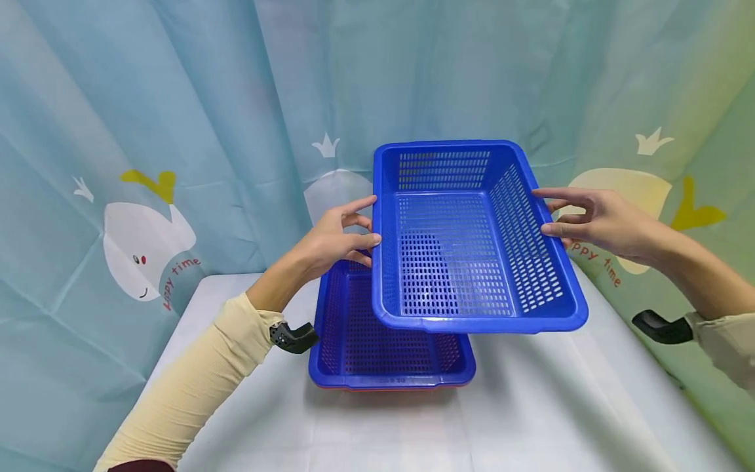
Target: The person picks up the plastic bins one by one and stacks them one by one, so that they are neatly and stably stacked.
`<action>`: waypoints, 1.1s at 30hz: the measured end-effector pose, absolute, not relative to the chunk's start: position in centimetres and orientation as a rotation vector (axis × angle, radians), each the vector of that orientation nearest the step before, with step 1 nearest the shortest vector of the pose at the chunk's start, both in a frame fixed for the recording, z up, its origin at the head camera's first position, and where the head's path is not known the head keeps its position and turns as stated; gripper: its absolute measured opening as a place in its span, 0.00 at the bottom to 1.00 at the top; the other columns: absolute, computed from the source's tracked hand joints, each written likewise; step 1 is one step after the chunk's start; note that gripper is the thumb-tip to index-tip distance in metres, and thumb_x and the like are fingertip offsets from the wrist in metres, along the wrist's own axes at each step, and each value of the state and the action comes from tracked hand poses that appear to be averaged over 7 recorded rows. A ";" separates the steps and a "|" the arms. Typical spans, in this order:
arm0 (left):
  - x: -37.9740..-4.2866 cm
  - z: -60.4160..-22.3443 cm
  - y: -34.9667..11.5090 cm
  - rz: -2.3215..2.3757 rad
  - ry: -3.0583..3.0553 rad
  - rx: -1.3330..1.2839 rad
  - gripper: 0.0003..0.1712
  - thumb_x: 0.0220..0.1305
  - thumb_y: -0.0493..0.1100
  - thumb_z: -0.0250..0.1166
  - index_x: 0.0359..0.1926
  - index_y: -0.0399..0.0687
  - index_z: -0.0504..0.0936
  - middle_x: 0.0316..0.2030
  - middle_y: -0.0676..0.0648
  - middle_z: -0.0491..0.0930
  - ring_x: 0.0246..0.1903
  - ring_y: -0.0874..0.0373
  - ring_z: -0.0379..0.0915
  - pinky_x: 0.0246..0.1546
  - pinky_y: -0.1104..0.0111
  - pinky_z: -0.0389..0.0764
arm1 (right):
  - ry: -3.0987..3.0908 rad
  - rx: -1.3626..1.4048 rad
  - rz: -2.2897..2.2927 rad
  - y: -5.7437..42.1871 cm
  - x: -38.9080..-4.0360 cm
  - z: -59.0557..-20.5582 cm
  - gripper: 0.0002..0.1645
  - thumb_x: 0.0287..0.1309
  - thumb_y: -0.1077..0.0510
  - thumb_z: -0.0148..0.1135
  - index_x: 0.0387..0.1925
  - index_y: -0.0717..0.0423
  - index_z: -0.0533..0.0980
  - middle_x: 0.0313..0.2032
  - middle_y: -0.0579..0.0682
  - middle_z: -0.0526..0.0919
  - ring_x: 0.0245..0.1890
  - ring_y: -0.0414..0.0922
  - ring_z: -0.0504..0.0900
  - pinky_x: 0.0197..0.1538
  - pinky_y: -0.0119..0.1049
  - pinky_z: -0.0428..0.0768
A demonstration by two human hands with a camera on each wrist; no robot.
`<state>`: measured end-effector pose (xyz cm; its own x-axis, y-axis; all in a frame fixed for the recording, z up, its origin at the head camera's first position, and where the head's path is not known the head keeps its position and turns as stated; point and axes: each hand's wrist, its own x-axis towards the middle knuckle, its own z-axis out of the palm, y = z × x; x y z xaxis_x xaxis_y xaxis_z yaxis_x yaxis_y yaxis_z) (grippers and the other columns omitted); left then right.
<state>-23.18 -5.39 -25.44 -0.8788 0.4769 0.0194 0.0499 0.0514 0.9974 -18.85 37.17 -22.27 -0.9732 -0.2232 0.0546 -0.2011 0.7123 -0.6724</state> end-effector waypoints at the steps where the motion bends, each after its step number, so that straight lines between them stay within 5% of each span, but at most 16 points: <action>1: -23.3 -25.6 -5.6 1.887 2.019 0.549 0.45 0.67 0.27 0.66 0.79 0.54 0.61 0.48 0.40 0.74 0.36 0.53 0.82 0.37 0.57 0.89 | 2.880 -0.352 -1.130 37.1 -18.8 -22.3 0.41 0.68 0.57 0.68 0.78 0.50 0.62 0.62 0.62 0.72 0.39 0.43 0.89 0.41 0.35 0.88; 17: -21.8 -26.4 -12.2 1.808 2.106 0.580 0.45 0.67 0.31 0.68 0.80 0.55 0.60 0.53 0.36 0.73 0.37 0.49 0.85 0.42 0.51 0.88 | 2.720 -0.461 -1.358 31.9 -19.1 -23.9 0.40 0.67 0.60 0.69 0.76 0.52 0.65 0.60 0.62 0.73 0.41 0.46 0.89 0.44 0.38 0.88; 33: -21.9 -26.9 -12.8 1.793 2.100 0.586 0.45 0.67 0.30 0.68 0.80 0.55 0.60 0.54 0.35 0.73 0.37 0.47 0.86 0.41 0.50 0.88 | 2.688 -0.454 -1.415 31.3 -18.8 -23.9 0.40 0.66 0.60 0.69 0.75 0.53 0.66 0.59 0.62 0.74 0.35 0.52 0.88 0.44 0.38 0.88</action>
